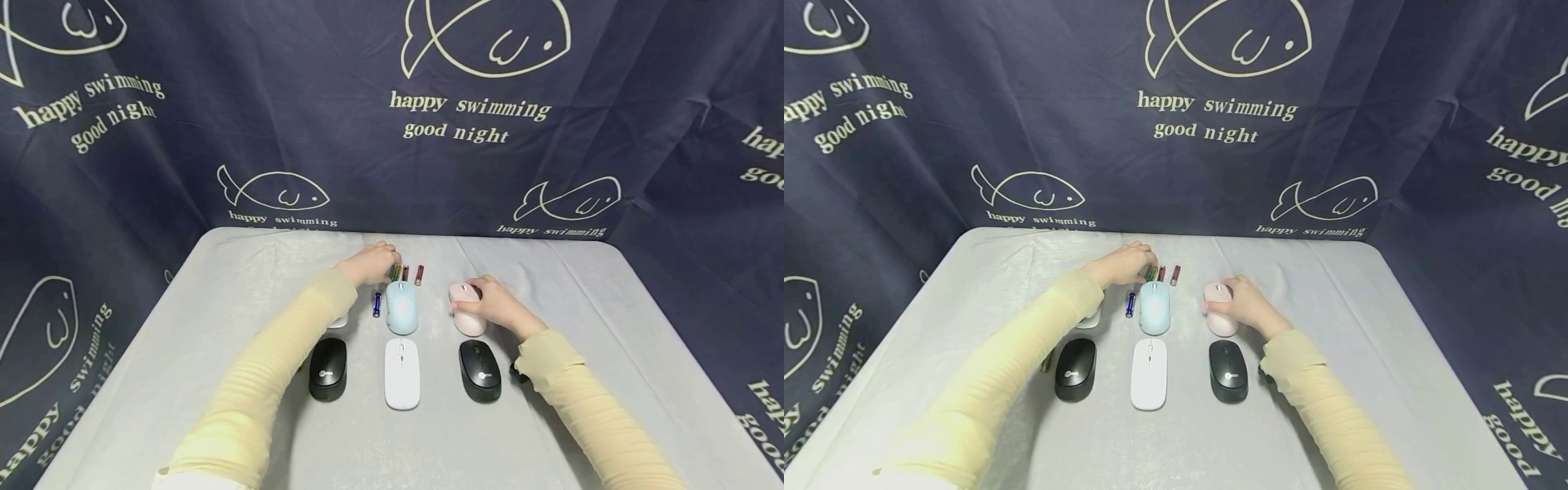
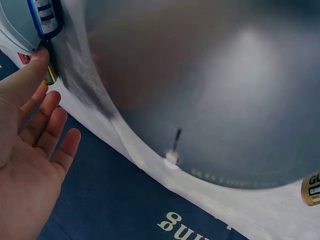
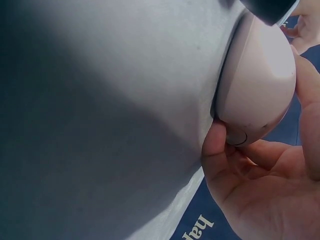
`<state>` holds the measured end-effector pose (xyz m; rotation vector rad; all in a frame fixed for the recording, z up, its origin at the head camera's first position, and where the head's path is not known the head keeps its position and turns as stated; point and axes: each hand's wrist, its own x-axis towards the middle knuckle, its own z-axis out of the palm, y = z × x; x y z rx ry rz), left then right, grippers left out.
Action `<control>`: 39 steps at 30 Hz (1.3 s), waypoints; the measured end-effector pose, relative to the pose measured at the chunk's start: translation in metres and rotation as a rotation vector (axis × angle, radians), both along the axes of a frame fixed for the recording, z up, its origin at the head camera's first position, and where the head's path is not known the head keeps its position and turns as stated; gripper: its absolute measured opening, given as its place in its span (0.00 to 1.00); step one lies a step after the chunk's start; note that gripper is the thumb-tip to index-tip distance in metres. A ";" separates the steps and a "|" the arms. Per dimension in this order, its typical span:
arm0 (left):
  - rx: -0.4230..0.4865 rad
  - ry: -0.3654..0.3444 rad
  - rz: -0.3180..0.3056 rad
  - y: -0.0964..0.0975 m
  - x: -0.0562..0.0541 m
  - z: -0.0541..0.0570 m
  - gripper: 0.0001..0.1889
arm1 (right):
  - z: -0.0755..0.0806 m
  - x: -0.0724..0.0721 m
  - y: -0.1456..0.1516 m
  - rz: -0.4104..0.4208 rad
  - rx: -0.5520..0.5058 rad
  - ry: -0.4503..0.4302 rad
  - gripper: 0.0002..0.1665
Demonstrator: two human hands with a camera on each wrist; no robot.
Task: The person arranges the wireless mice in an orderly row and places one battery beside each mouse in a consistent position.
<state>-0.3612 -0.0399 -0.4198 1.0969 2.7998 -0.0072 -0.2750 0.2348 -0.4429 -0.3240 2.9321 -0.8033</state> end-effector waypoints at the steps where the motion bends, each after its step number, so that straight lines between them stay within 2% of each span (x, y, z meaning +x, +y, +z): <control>1: 0.000 0.004 -0.002 0.000 0.000 0.000 0.23 | 0.000 0.000 0.000 0.000 -0.001 0.000 0.47; 9: -0.004 0.011 -0.004 0.000 0.001 0.003 0.24 | 0.001 0.001 0.000 -0.002 -0.014 -0.003 0.47; 21: 0.002 -0.020 -0.009 -0.002 0.000 0.002 0.21 | -0.001 0.000 0.000 -0.004 -0.012 -0.002 0.46; 25: 0.021 -0.003 -0.019 -0.004 -0.001 0.001 0.20 | 0.000 0.000 0.000 -0.004 -0.016 -0.008 0.47; 30: -0.006 -0.017 0.003 -0.004 -0.002 0.001 0.23 | 0.000 0.000 0.000 -0.006 -0.016 -0.012 0.47; 39: -0.020 0.011 0.023 -0.006 0.000 0.003 0.26 | -0.001 0.000 0.000 0.001 -0.013 0.001 0.46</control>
